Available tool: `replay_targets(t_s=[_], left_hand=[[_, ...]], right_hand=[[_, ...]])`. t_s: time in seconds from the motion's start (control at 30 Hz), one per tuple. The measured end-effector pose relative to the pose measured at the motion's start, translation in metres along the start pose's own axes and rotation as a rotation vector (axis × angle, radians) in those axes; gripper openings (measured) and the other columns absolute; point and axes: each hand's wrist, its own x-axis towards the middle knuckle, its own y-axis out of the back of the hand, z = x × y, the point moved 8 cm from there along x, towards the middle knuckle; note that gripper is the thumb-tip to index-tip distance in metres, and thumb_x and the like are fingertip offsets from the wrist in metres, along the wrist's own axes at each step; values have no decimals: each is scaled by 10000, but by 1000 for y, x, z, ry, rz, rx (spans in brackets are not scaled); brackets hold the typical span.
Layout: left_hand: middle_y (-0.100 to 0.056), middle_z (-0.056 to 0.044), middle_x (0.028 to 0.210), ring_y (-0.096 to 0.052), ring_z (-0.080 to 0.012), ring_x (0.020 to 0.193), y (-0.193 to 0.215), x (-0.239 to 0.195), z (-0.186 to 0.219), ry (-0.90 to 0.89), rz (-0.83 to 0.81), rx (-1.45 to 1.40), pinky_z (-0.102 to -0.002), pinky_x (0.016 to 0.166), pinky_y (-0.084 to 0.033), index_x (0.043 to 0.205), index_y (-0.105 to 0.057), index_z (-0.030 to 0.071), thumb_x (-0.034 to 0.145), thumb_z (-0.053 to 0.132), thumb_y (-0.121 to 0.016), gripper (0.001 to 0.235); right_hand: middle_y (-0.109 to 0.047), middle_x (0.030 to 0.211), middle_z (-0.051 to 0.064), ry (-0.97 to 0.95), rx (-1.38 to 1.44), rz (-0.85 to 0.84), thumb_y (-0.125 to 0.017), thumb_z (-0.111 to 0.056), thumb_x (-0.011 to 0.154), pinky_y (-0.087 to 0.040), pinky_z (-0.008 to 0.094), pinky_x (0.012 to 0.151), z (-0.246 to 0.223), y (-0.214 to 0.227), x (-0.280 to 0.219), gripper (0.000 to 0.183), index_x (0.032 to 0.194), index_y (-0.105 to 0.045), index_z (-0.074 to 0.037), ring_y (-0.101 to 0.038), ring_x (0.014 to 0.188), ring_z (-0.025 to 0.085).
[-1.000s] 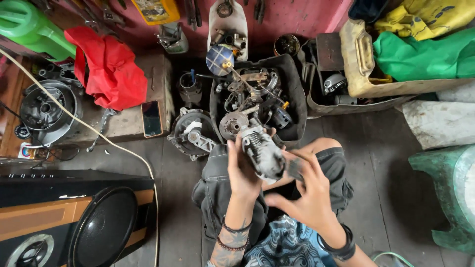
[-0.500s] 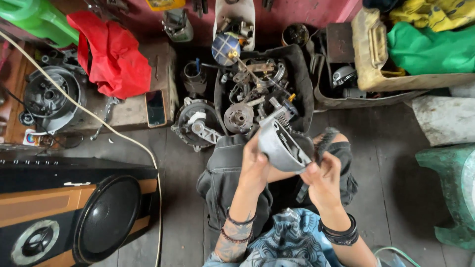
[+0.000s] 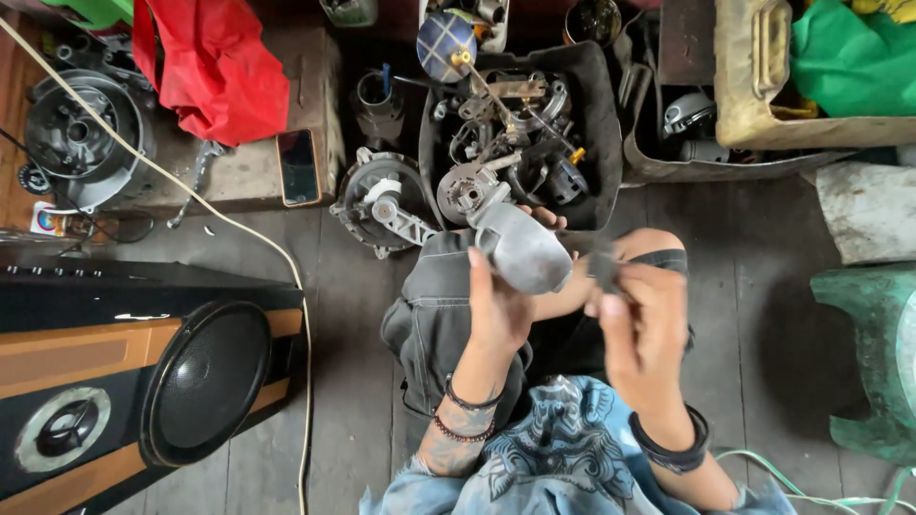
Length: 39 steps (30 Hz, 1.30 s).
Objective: A person is cleaning a motorcycle carburetor using a small hand tool to scrape away debris.
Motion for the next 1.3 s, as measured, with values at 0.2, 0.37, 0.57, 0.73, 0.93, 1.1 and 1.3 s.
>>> replay_targets(t_s=[0.2,0.37,0.57,0.73,0.93,1.1,1.3], left_hand=[[-476,-114,1367,-432,-287,1406,0,2,6,14,110,-2,-499,1096,-458,1478,-340,94,983,737,-433,817],[-508,-130,1259,-461,-288,1351,-6,3,12,-95,57,39,-448,1115,-423,1414,-394,76,1016,652,-501,707],[-543,-176,1228,-509,-310,1298,-17,2,24,-153,100,143,-453,1154,-386,1368,-430,-5,1037,568,-523,667],[-571,-210,1126,-550,-332,1187,-17,2,20,-226,84,185,-468,1094,-405,1302,-459,-28,961,564,-642,708],[-618,-179,1114,-590,-238,1095,0,-4,8,-195,126,340,-396,962,-496,1304,-531,16,753,606,-839,864],[-392,-270,1504,-610,-380,1152,61,-23,-41,197,332,388,-656,716,-571,1626,-102,132,654,527,-933,1338],[-585,-214,1354,-610,-280,1237,-20,6,21,-165,95,336,-528,973,-603,1292,-521,26,754,695,-834,914]], right_hand=[[-665,628,78,-17,-245,-44,-603,-115,982,-507,296,550,17,-19,-22,162,1054,-610,30,-636,525,202],[-635,639,37,-3,-199,-21,-524,-93,1057,-487,262,570,33,-13,-10,132,1071,-588,21,-583,534,126],[-675,606,40,37,-311,-49,-670,-174,948,-481,281,507,22,-21,-35,120,961,-687,-56,-649,493,203],[-702,689,32,118,-398,44,-702,-182,964,-521,301,598,12,-1,-12,143,999,-714,-43,-694,587,234],[-725,854,90,227,-371,-34,-701,-107,973,-520,382,853,4,9,4,99,981,-749,-20,-695,750,321],[-729,916,74,295,-309,-85,-677,-88,993,-349,441,1098,-11,0,8,103,907,-728,-62,-658,813,262],[-730,932,74,345,-411,-18,-658,-147,1056,-350,413,978,-2,6,13,149,990,-734,-38,-600,764,245]])
